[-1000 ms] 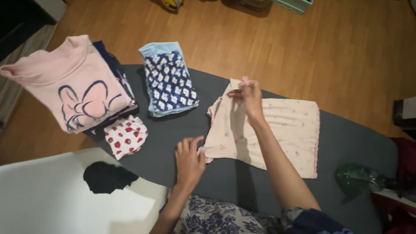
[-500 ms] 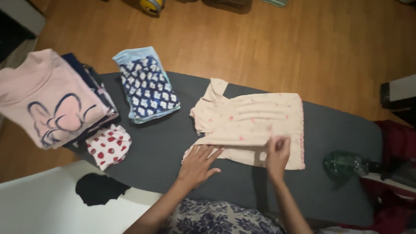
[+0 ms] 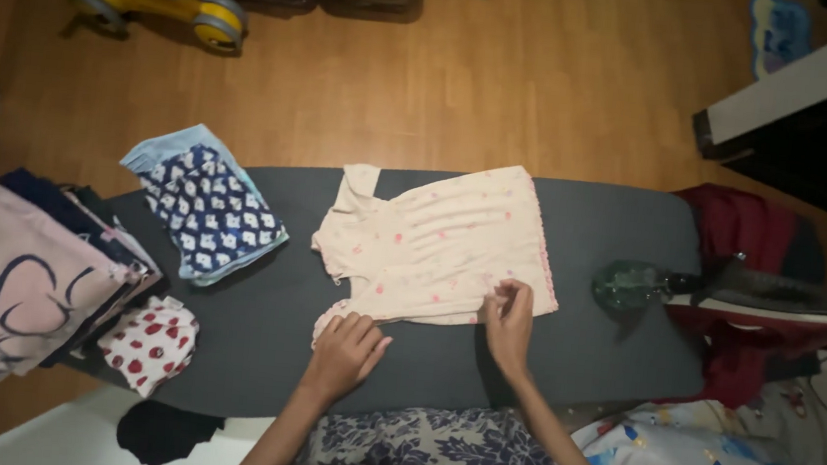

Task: Folding several pieces of baby and toddler clothing on an ironing board.

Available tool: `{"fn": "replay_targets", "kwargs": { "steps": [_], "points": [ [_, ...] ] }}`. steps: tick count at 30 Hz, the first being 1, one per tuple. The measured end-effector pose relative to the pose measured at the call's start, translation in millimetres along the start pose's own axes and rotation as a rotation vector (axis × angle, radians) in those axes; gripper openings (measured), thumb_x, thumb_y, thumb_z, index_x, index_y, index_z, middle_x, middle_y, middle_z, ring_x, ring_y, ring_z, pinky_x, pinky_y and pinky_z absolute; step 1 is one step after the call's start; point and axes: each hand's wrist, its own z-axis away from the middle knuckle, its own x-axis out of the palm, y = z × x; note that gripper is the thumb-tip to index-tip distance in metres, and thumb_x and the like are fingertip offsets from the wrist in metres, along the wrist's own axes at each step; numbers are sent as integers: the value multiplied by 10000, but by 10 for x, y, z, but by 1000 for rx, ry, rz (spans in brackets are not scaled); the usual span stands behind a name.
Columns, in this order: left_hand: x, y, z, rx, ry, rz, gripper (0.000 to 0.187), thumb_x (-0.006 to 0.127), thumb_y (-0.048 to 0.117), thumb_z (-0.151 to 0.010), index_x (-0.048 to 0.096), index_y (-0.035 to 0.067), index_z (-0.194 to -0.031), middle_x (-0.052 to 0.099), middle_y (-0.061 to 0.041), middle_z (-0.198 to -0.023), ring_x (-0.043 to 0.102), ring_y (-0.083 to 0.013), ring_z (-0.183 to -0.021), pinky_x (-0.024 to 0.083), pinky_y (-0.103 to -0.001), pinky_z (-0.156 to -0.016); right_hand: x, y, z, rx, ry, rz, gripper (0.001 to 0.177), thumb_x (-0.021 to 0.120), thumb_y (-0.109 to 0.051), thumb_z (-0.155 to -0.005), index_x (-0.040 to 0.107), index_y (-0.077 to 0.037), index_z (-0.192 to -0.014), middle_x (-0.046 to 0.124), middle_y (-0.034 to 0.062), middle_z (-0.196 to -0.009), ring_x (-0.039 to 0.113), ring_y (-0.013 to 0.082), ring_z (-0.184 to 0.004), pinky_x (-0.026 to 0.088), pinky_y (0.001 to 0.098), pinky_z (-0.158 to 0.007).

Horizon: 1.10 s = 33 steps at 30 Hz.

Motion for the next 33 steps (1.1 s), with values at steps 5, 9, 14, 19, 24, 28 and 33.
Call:
{"fn": "replay_targets", "kwargs": {
  "steps": [5,9,14,19,24,28,33],
  "points": [
    [142,140,-269,51,99,0,212,713,241,-937,679,81,-1073,634,-89,-1090,596,-269,-1061,449,-432,-919,-271,-391,-586,-365,66,363,320,649,-38,-934,621,-21,-1252,582,187,-1225,562,379,-1159,481,464,-965],
    [149,206,-501,127,63,-139,544,624,325,-983,547,128,-1485,523,-77,-1546,431,-275,-1459,321,-481,-1175,-308,-228,-959,-312,-113,412,176,716,-143,-904,688,-62,-1058,601,143,-1184,583,352,-1141,489,454,-921],
    [378,33,-470,7,-93,-215,702,564,523,-949,403,216,-1560,303,-53,-1658,207,-281,-1545,164,-557,-1224,-297,-406,-1010,-223,-81,482,141,710,-161,-939,678,-52,-1023,606,117,-1180,564,321,-1168,447,447,-980],
    [409,78,-494,-64,-63,-247,776,548,616,-894,375,260,-1561,246,-59,-1669,158,-309,-1541,136,-592,-1207,-130,-231,-793,-353,49,444,390,623,-207,-978,582,-28,-1323,493,192,-1476,415,369,-1403,309,540,-1133],
    [354,67,-554,-100,-50,-188,789,575,611,-878,394,209,-1533,291,-77,-1631,206,-300,-1508,139,-623,-1173,-2,-136,-613,-357,-395,576,673,502,-444,-971,422,-92,-1539,227,165,-1662,161,354,-1537,55,585,-1194],
    [253,-384,-779,-187,-14,-120,566,593,445,-996,531,115,-1452,528,-77,-1477,449,-247,-1431,302,-561,-1177,103,54,-936,-295,-295,501,622,488,-318,-988,410,-47,-1543,247,186,-1671,183,357,-1541,57,599,-1203],
    [-234,-1093,-1578,-811,314,10,445,628,419,-977,643,35,-1202,603,-180,-1164,537,-367,-1159,429,-515,-925,241,-27,-1858,-415,-191,510,512,460,-230,-1038,445,-59,-1520,376,172,-1641,278,316,-1546,119,610,-1224]
  ]
}}
